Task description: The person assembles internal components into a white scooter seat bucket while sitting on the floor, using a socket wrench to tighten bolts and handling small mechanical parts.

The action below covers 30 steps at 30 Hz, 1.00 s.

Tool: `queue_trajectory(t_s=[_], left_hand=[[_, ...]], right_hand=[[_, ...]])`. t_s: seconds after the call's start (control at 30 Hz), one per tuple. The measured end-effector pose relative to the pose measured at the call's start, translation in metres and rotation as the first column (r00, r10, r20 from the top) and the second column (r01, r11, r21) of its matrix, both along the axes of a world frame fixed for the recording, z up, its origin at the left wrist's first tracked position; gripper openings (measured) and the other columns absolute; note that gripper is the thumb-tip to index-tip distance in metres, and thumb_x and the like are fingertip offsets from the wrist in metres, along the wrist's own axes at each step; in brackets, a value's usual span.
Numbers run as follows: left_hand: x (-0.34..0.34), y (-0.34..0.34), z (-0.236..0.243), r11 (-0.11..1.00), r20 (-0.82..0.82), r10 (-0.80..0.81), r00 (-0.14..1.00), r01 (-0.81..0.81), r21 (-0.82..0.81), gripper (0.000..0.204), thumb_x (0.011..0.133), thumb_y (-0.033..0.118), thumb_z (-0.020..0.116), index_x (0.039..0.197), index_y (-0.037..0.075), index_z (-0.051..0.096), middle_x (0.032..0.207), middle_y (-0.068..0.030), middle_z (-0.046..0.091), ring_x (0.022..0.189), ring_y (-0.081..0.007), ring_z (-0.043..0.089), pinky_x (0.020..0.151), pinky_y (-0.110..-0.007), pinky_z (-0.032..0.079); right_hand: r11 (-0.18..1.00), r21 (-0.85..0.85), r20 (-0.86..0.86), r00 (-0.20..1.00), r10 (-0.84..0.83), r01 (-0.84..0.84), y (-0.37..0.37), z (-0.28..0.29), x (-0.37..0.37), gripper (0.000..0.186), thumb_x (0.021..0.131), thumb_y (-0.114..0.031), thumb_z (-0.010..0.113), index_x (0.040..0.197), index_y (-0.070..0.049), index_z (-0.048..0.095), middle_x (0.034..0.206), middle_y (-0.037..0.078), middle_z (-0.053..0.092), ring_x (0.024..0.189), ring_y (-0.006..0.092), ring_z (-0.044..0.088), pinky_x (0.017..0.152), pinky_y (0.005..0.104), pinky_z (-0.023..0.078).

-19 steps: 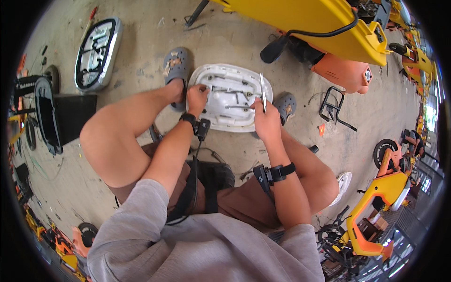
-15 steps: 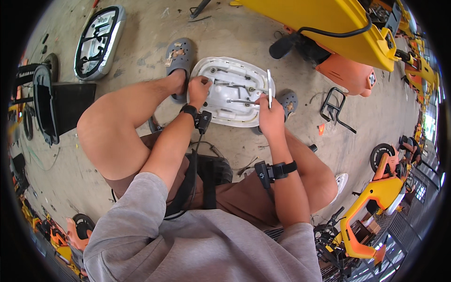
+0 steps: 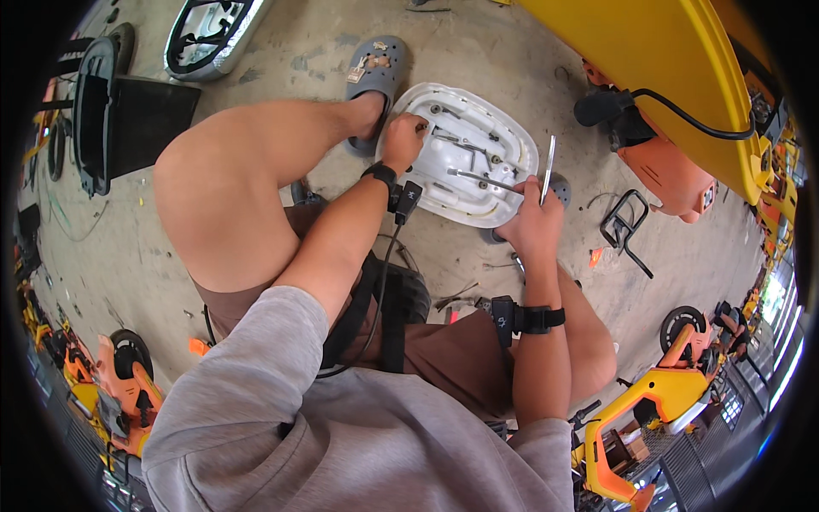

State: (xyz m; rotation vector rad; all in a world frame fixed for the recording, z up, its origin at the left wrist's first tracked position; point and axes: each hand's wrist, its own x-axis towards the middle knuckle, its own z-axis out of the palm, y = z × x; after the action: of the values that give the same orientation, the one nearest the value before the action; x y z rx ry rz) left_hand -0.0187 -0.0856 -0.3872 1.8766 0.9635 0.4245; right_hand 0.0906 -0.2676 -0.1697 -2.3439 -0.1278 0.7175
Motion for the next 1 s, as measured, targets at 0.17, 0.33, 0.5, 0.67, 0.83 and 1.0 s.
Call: queue_trajectory(t_s=[0.17, 0.33, 0.5, 0.67, 0.83, 1.0], left_hand=[[-0.002, 0.002, -0.001, 1.0, 0.026, -0.03, 0.999, 0.029, 0.01, 0.017, 0.073, -0.001, 0.071, 0.091, 0.001, 0.072, 0.088, -0.0163, 0.066, 0.082, -0.0326, 0.065, 0.076, -0.041, 0.051], [0.001, 0.002, 0.0, 0.999, 0.01, -0.03, 0.999, 0.03, 0.024, 0.02, 0.07, 0.003, 0.074, 0.09, 0.0, 0.072, 0.088, -0.0164, 0.066, 0.082, -0.0328, 0.065, 0.076, -0.04, 0.052], [0.001, 0.0, 0.003, 0.999, 0.017, 0.03, 0.999, -0.03, 0.026, 0.022, 0.069, 0.008, 0.079, 0.088, -0.001, 0.071, 0.086, -0.017, 0.066, 0.08, -0.0327, 0.064, 0.074, -0.04, 0.052], [0.002, 0.0, 0.004, 0.999, -0.063, 0.034, 0.997, -0.037, -0.039, 0.023, 0.069, 0.009, 0.08, 0.087, -0.001, 0.07, 0.085, -0.0172, 0.065, 0.078, -0.0325, 0.064, 0.072, -0.04, 0.051], [0.002, 0.001, -0.001, 1.0, -0.03, -0.012, 0.999, 0.012, 0.027, 0.018, 0.071, 0.006, 0.077, 0.086, -0.001, 0.07, 0.085, -0.0169, 0.065, 0.076, -0.0326, 0.064, 0.071, -0.04, 0.051], [0.001, -0.003, -0.003, 0.995, 0.037, 0.004, 0.999, -0.007, 0.096, 0.022, 0.071, 0.009, 0.077, 0.089, -0.001, 0.07, 0.08, -0.0151, 0.063, 0.074, -0.0307, 0.062, 0.069, -0.039, 0.05]], right_hand=[[0.999, -0.026, 0.053, 0.998, 0.029, -0.028, 0.008, 0.007, -0.002, 0.038, 0.097, -0.029, 0.051, 0.088, 0.003, 0.067, 0.075, 0.019, 0.066, 0.071, 0.0276, 0.06, 0.072, 0.0365, 0.047], [0.999, -0.011, 0.062, 0.997, 0.052, -0.052, 0.007, 0.004, 0.0, 0.039, 0.097, -0.031, 0.05, 0.088, 0.003, 0.067, 0.077, 0.02, 0.066, 0.073, 0.0312, 0.062, 0.074, 0.0376, 0.048], [0.999, 0.003, 0.055, 0.998, 0.041, -0.041, 0.008, 0.008, -0.002, 0.04, 0.097, -0.032, 0.049, 0.088, 0.002, 0.067, 0.078, 0.021, 0.066, 0.076, 0.0336, 0.063, 0.075, 0.0386, 0.048], [1.0, -0.017, 0.016, 1.0, 0.009, -0.009, 0.007, 0.006, -0.002, 0.041, 0.097, -0.033, 0.049, 0.088, 0.002, 0.067, 0.078, 0.022, 0.066, 0.077, 0.0359, 0.062, 0.075, 0.0392, 0.048], [0.999, -0.041, 0.022, 0.999, 0.03, -0.029, 0.008, 0.009, -0.001, 0.04, 0.097, -0.033, 0.049, 0.088, 0.002, 0.067, 0.079, 0.022, 0.066, 0.077, 0.0365, 0.062, 0.075, 0.0396, 0.048], [1.0, -0.015, 0.013, 1.0, 0.013, -0.013, 0.009, 0.009, -0.003, 0.039, 0.097, -0.032, 0.05, 0.089, 0.002, 0.067, 0.08, 0.022, 0.067, 0.078, 0.0368, 0.063, 0.076, 0.0397, 0.049]])
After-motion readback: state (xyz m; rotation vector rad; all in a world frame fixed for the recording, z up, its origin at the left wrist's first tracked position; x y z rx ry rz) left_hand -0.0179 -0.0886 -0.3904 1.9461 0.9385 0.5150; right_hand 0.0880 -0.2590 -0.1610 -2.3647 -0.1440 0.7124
